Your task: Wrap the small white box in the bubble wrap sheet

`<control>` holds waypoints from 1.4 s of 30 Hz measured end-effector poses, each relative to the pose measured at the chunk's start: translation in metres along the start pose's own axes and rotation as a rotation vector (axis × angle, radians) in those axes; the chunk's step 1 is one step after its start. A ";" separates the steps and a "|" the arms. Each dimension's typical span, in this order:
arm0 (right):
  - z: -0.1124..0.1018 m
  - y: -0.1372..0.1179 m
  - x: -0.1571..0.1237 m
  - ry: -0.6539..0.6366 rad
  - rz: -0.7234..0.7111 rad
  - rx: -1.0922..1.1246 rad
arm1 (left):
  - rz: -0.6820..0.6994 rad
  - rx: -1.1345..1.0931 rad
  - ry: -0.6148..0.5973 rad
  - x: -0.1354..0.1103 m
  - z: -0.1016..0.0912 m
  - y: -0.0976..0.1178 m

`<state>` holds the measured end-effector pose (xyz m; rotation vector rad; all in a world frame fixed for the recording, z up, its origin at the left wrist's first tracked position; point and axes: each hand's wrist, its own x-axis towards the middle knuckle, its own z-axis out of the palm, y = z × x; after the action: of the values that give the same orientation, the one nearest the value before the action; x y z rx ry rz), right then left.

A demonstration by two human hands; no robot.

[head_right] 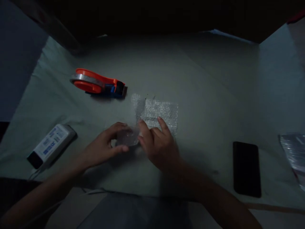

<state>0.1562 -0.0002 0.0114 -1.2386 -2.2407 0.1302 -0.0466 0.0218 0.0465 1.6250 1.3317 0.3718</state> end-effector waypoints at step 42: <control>-0.012 0.016 -0.031 -0.097 -0.060 0.220 | 0.820 0.232 0.134 0.020 0.052 -0.016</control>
<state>0.1873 -0.0177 0.0026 -1.0676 -2.2722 0.4105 -0.0104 0.0132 0.0017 2.3404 0.7558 0.8431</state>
